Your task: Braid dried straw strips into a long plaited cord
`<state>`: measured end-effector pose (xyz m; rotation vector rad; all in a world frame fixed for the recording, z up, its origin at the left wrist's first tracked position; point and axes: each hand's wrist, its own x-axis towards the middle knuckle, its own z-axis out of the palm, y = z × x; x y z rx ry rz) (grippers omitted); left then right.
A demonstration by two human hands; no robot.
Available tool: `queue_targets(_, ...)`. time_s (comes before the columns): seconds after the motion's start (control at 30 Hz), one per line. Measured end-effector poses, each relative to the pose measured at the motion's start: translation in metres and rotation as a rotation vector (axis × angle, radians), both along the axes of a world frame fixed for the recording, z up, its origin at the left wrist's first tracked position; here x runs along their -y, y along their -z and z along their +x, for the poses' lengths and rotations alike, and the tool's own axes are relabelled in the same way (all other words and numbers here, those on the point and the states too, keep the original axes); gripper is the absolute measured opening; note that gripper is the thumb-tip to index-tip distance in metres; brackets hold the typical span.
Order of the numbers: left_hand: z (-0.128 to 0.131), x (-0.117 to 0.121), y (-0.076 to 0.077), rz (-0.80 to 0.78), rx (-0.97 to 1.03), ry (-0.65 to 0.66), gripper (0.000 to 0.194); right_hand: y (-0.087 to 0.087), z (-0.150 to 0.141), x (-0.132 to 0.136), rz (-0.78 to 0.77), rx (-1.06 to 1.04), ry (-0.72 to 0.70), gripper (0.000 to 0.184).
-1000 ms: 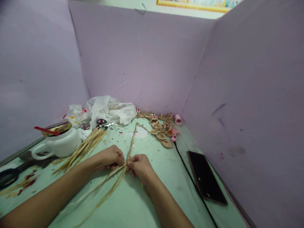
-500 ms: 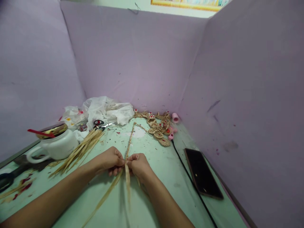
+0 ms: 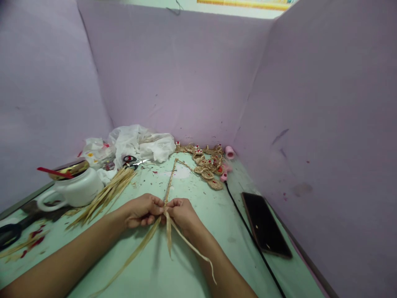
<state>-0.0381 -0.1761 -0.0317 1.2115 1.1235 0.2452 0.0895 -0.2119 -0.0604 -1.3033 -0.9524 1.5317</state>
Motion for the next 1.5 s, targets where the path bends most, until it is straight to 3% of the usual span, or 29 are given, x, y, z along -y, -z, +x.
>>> queue_targets(0.1,-0.001,-0.002,0.003,-0.071,0.000,-0.001,0.012,0.003,0.001,-0.001,0.028,0.017,-0.019,0.009)
queue_targets(0.47,-0.001,-0.006,0.002,0.057,-0.098,0.001,0.006,-0.010,0.008,0.004,0.014,0.013,-0.161,0.012)
queue_targets(0.6,-0.003,-0.005,0.004,0.054,-0.038,-0.019,0.005,-0.011,0.009,0.004,-0.021,-0.017,-0.120,0.018)
queue_targets(0.73,-0.009,-0.004,0.005,0.032,0.119,0.045,0.009,-0.010,0.011,0.004,-0.022,-0.018,-0.095,0.020)
queue_targets(1.07,-0.004,0.001,0.006,0.152,-0.012,-0.040,0.011,-0.012,0.009,0.005,-0.019,-0.007,-0.109,0.018)
queue_targets(1.3,-0.008,0.003,0.002,0.161,0.139,0.024,0.013,-0.013,0.012,0.004,-0.037,-0.059,-0.056,0.021)
queue_targets(1.5,-0.005,0.002,0.003,0.212,0.085,-0.035,0.010,-0.013,0.012,0.004,-0.006,-0.054,-0.075,0.020)
